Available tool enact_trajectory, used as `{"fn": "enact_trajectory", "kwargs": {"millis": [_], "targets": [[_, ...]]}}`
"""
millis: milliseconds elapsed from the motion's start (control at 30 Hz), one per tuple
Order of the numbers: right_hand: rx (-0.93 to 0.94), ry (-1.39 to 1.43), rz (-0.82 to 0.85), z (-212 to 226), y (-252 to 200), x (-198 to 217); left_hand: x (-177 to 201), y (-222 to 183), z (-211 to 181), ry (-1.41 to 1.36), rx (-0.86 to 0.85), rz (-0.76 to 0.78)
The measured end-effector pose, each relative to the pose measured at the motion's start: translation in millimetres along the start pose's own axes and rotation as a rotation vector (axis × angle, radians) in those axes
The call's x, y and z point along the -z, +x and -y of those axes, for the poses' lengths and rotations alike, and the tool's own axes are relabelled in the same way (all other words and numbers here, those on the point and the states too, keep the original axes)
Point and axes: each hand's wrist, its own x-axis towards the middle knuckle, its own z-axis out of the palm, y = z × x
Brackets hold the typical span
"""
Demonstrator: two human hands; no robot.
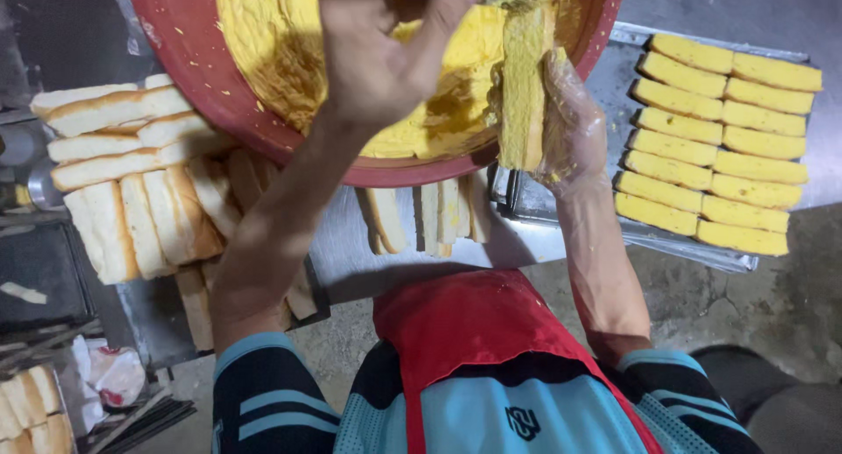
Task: The person spreads a yellow paste onto bread slices using a brush and arranges them on a metal tray.
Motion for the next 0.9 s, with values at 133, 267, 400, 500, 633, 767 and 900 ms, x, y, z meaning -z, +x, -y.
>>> {"fn": "enact_trajectory", "kwargs": {"millis": [133, 267, 400, 500, 633, 767, 900], "targets": [[0.057, 0.049, -0.042, -1.2, 2.2, 1.0, -24.2, -24.6, -18.8, 0.260, -0.082, 0.208], [0.056, 0.016, 0.028, -0.6, -3.5, 2.6, -23.8, -16.7, -25.9, 0.532, -0.215, 0.207], [0.085, -0.089, -0.023, 7.2, -14.8, -0.3, -38.4, -17.2, -49.2, 0.484, -0.122, 0.339], [-0.069, -0.071, 0.103, 9.6, -26.0, 13.4, -9.9, -11.5, -45.9, 0.873, -0.442, 0.391], [0.051, -0.166, 0.188, 34.6, -37.5, 36.7, 11.2, 11.6, -55.2, 0.225, 0.175, 0.132], [0.137, -0.727, -0.102, 75.9, -54.9, 120.4, 23.3, -16.3, -79.9, 0.329, 0.302, -0.075], [0.397, -1.425, -0.229, 102.5, -7.1, 197.5, 32.4, -39.8, -88.1, 0.335, 0.378, -0.281]]}}
